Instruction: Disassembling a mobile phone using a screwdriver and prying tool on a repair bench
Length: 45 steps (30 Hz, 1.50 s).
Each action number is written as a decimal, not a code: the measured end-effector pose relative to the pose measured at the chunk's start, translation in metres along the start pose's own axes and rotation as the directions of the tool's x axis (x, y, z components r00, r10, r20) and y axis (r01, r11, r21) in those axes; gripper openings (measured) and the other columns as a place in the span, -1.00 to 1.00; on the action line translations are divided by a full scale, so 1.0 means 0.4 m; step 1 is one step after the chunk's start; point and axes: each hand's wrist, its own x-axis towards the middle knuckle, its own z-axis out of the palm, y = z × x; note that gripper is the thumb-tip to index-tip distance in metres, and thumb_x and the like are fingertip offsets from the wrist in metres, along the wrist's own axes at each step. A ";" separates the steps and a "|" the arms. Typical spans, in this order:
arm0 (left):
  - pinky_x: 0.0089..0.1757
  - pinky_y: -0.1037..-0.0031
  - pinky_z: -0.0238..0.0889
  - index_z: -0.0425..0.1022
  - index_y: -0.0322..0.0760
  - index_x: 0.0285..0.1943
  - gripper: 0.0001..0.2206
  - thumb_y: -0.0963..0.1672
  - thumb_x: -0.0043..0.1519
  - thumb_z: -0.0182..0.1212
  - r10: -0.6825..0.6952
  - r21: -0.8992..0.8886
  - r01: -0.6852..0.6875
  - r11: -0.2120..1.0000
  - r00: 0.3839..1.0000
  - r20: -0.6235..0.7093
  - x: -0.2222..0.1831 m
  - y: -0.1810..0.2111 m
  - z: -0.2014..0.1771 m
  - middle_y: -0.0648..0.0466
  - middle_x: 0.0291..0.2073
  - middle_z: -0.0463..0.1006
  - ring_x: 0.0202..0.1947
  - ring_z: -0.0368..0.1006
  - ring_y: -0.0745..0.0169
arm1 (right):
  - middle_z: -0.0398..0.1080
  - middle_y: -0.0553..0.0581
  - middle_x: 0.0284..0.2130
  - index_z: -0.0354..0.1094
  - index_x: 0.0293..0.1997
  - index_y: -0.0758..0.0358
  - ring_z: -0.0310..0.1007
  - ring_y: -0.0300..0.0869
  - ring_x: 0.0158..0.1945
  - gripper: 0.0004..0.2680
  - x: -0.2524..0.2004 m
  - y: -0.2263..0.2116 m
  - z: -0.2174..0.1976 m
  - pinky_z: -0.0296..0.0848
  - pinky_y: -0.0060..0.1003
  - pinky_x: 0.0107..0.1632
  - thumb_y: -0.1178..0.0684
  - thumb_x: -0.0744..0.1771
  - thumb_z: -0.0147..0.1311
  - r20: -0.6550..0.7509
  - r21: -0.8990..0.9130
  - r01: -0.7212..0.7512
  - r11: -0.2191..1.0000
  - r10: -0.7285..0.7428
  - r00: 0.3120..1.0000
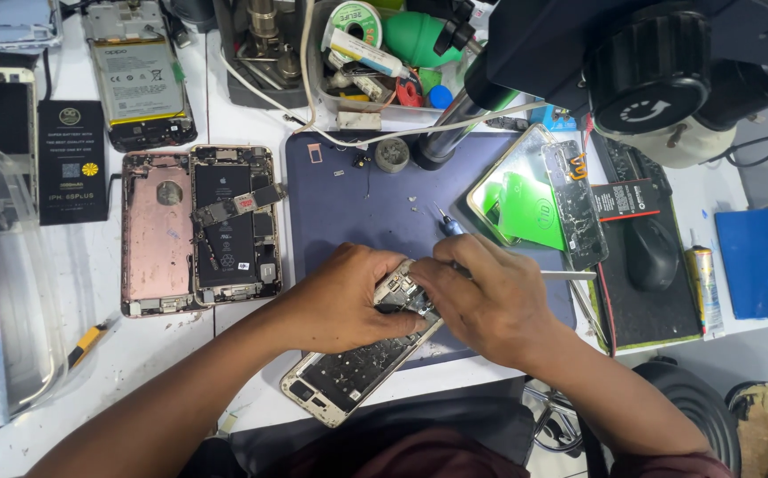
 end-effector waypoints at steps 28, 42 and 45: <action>-0.49 0.51 0.11 0.44 -0.20 -0.45 -0.77 -0.14 0.11 0.48 -0.306 0.143 0.308 0.941 0.951 -0.038 0.000 0.016 0.010 0.27 -0.60 0.44 -0.53 0.24 0.52 | 0.24 -0.11 -0.52 0.34 -0.22 0.15 0.08 -0.39 -0.56 -0.91 0.005 0.015 -0.136 0.08 -0.43 -0.47 0.05 0.41 0.00 0.327 0.265 -0.652 0.711 0.570 0.754; -0.55 0.60 0.20 0.55 -0.42 -0.45 -0.88 -0.23 -0.01 0.43 -0.026 -0.037 0.022 0.999 0.995 -0.092 0.007 -0.001 0.019 0.00 -0.72 0.58 -0.61 0.43 0.41 | 0.19 0.00 -0.68 0.53 -0.23 0.17 0.34 -0.05 -0.59 -0.93 -0.116 0.142 0.005 0.36 -0.23 -0.41 0.21 0.29 0.29 -0.034 0.122 -0.471 0.874 0.478 0.878; -0.55 0.62 0.21 0.58 -0.43 -0.43 -0.88 -0.22 -0.01 0.45 -0.035 -0.024 0.033 0.999 0.995 -0.089 0.001 -0.002 0.009 -0.01 -0.72 0.59 -0.60 0.41 0.45 | 0.23 -0.01 -0.66 0.54 -0.24 0.18 0.33 -0.09 -0.60 -0.93 -0.081 0.124 0.008 0.36 -0.26 -0.42 0.23 0.28 0.28 -0.027 0.164 -0.453 0.876 0.463 0.886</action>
